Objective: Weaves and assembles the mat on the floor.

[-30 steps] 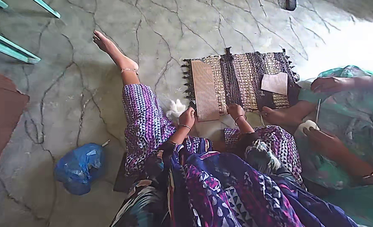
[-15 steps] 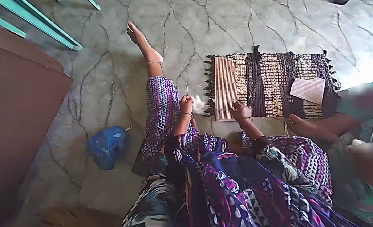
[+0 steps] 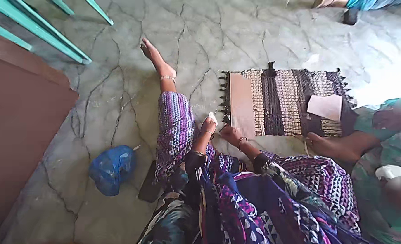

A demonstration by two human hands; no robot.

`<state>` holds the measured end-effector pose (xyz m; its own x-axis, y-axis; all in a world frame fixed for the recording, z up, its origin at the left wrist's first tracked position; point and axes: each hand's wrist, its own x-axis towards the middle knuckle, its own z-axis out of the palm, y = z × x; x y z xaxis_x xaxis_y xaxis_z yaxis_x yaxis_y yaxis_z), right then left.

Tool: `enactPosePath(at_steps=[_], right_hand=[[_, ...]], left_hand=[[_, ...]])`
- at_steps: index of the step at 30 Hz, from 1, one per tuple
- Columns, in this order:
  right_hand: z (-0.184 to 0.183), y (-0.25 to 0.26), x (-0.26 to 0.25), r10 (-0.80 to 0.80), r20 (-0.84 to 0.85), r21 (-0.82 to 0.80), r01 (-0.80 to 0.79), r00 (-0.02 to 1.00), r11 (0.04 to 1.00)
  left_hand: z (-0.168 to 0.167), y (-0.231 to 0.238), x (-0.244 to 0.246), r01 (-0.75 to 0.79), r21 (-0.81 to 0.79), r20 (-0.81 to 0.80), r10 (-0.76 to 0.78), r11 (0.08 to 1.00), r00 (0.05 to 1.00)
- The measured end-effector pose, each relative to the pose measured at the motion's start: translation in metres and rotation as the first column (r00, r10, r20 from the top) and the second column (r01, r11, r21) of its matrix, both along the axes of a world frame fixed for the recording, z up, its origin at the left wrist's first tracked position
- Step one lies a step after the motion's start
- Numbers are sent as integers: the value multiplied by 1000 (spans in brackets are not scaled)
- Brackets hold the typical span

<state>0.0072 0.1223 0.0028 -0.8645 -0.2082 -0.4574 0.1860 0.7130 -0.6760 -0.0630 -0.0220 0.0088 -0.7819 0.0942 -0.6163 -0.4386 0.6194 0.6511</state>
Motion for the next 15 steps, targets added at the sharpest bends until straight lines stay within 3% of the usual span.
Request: enactPosePath(at_steps=[4, 10, 12, 15], right_hand=[[12, 27, 22, -78, 26, -251, 82, 997, 965], [40, 79, 50, -137, 49, -369, 145, 989, 918], [54, 94, 52, -175, 70, -387, 188, 982, 903], [64, 114, 53, -272, 39, -392, 265, 962, 881]], left_hand=[[5, 0, 5, 35, -31, -4, -35, 999, 999], [11, 3, 18, -21, 46, -129, 27, 999, 991], [28, 5, 22, 5, 16, -77, -3, 1000, 997], [9, 8, 26, -68, 34, -209, 74, 997, 975]])
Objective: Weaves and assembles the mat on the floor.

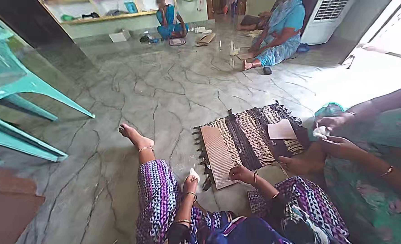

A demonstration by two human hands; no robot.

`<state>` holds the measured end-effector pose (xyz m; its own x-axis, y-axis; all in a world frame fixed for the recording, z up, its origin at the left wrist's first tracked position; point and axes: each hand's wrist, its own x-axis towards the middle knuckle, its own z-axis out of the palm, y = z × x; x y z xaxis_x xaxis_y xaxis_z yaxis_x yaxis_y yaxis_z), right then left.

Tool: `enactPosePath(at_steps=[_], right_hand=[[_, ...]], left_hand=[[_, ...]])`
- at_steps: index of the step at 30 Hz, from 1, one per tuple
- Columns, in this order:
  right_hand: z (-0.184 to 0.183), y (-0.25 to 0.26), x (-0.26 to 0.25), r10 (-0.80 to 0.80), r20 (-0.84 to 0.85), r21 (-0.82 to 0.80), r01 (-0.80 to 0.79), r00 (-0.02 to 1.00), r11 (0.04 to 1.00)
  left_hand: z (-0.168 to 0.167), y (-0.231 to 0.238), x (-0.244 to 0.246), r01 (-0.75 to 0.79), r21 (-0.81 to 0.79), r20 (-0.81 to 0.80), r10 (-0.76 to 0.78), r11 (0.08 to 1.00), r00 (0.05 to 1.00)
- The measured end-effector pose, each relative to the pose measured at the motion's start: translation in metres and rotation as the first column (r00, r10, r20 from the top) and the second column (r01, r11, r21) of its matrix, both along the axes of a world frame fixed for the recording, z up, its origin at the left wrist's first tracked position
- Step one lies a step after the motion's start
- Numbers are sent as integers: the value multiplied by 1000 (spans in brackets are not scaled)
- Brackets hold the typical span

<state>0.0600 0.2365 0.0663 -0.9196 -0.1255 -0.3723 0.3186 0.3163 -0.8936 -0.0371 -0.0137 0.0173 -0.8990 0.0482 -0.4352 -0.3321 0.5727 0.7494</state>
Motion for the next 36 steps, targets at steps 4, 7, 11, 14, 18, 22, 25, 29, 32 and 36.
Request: enactPosePath(at_steps=[4, 7, 11, 14, 18, 22, 25, 29, 32, 36], right_hand=[[-4, 5, 3, -1, 25, 59, -1, 1000, 998], [-5, 2, 4, 8, 34, 47, -9, 999, 999], [-14, -1, 3, 60, 58, 62, -64, 996, 996], [-16, -7, 4, 87, 68, 63, -92, 994, 994], [-19, -13, 2, 126, 70, 66, -131, 990, 989], [-21, -15, 4, 144, 83, 46, -148, 986, 988], [-19, -15, 2, 122, 127, 36, -128, 984, 991], [-18, -14, -1, 77, 198, 51, -89, 977, 995], [-18, -13, -3, 61, 227, 13, -66, 972, 998], [-26, -10, -1, 39, 204, -87, -21, 978, 996]], left_hand=[[-9, -6, -2, -50, -18, 7, 50, 999, 999], [-12, -8, -3, 16, -136, -68, -26, 991, 997], [20, 2, 14, 250, -386, -150, -328, 888, 932], [10, 15, 34, 359, 8, -366, -331, 933, 870], [10, 30, 48, 470, 425, -134, -460, 773, 878], [20, 27, 46, 566, 289, 26, -597, 772, 802], [18, 22, 38, 530, 263, 109, -571, 806, 814], [12, 25, 36, 411, 349, 136, -479, 842, 867], [2, 28, 36, 368, 448, 138, -470, 815, 872], [9, 29, 37, 444, 432, 191, -561, 785, 805]])
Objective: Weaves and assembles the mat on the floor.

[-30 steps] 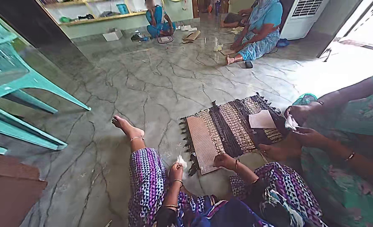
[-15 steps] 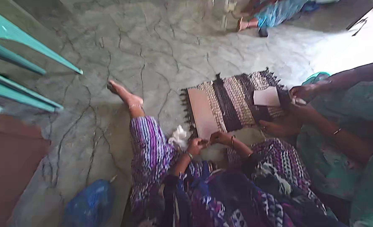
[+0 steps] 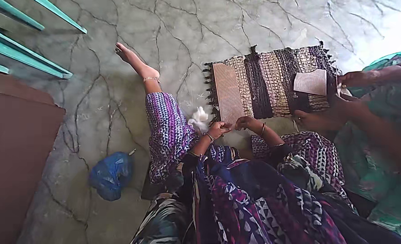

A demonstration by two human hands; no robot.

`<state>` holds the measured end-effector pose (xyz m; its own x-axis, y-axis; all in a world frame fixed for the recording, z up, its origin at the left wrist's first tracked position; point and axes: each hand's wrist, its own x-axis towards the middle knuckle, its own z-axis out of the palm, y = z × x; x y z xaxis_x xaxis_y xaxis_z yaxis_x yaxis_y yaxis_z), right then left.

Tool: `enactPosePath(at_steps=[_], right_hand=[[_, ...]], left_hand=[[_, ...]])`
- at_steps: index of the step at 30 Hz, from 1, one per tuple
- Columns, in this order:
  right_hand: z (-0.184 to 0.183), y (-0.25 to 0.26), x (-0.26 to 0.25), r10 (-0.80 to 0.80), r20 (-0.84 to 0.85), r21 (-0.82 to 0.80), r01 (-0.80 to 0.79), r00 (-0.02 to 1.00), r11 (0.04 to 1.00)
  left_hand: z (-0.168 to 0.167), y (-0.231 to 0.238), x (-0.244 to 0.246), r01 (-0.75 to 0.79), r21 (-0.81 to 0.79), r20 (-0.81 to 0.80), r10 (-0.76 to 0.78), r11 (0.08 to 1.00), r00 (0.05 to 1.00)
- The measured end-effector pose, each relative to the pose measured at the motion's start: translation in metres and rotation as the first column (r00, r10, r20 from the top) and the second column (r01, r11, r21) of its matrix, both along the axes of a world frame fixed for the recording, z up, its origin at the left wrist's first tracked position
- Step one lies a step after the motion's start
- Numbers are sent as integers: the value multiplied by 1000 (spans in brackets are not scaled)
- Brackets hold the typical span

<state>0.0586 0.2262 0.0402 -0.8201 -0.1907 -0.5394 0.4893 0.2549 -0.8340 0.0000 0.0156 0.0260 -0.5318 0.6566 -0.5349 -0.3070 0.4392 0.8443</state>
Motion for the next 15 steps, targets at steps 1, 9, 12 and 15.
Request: enactPosePath(at_steps=[1, 9, 12, 15], right_hand=[[-1, 1, 0, -12, -1, -23, 12, 1000, 1000], [3, -1, 1, -45, 17, -88, 47, 999, 995], [1, -4, 3, -33, 14, -77, 34, 999, 996], [1, -6, 1, -89, 28, -16, 90, 996, 996]], left_hand=[[1, 1, 1, 16, -16, -1, -16, 1000, 1000], [-3, 3, 1, 2, 10, -4, -2, 1000, 1000], [-4, 4, 3, 15, -15, -14, -16, 1000, 1000], [-1, 2, 1, -8, -51, -11, 8, 999, 1000]])
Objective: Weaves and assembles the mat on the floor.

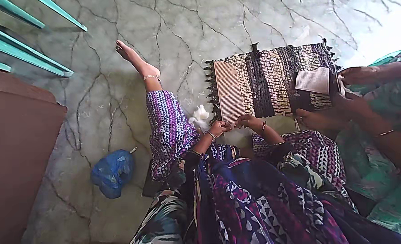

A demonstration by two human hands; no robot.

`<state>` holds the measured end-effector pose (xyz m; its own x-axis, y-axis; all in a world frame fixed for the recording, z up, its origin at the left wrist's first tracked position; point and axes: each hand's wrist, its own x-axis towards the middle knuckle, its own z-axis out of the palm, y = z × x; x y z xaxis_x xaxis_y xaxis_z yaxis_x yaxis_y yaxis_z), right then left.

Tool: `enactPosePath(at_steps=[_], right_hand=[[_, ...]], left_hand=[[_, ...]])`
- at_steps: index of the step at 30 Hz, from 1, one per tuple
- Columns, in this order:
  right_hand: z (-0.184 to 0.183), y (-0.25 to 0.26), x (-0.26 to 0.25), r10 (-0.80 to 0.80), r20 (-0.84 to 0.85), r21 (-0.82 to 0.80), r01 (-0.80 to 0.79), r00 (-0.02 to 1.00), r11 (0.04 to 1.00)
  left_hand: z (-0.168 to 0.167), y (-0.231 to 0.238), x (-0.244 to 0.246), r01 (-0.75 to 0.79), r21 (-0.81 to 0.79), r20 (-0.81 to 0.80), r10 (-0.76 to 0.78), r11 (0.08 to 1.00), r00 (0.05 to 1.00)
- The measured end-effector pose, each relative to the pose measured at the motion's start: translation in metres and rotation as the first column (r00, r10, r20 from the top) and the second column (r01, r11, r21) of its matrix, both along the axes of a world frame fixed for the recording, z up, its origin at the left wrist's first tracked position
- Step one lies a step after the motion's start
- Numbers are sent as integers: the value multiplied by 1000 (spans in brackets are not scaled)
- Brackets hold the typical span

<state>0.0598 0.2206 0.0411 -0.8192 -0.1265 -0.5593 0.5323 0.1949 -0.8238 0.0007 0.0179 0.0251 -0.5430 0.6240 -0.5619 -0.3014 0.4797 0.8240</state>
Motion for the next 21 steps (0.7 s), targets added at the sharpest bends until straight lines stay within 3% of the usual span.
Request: enactPosePath(at_steps=[4, 6, 8, 10, 13, 15, 18, 20, 21], right_hand=[[-1, 2, -8, -157, 16, 131, 153, 988, 979], [-1, 4, -16, -309, -7, 156, 306, 951, 939], [1, 2, -28, -473, -82, 149, 480, 877, 864], [7, -12, -46, -489, -185, 160, 517, 852, 841], [20, -58, -72, -218, -303, 253, 299, 928, 920], [36, -99, -78, 39, -325, 386, 95, 945, 918], [31, -142, -83, 394, -258, 653, -141, 882, 745], [7, -150, -93, 520, -90, 736, -295, 849, 610], [6, -151, -95, 515, -34, 719, -337, 856, 608]], left_hand=[[-1, -5, -6, -108, -2, 53, 108, 994, 993], [-2, -7, -8, -128, -42, 73, 131, 991, 989], [0, -6, -10, -104, -131, 104, 118, 986, 987], [-1, -5, -13, -50, -208, 123, 77, 977, 989], [-4, -6, -13, -76, -198, 151, 107, 977, 983], [14, -2, -7, -103, -252, 151, 144, 962, 978], [95, -18, 22, 40, -457, 15, -37, 889, 999], [75, -55, 34, 91, -255, -235, -153, 963, 960], [79, -53, 32, 68, -277, -226, -134, 958, 965]])
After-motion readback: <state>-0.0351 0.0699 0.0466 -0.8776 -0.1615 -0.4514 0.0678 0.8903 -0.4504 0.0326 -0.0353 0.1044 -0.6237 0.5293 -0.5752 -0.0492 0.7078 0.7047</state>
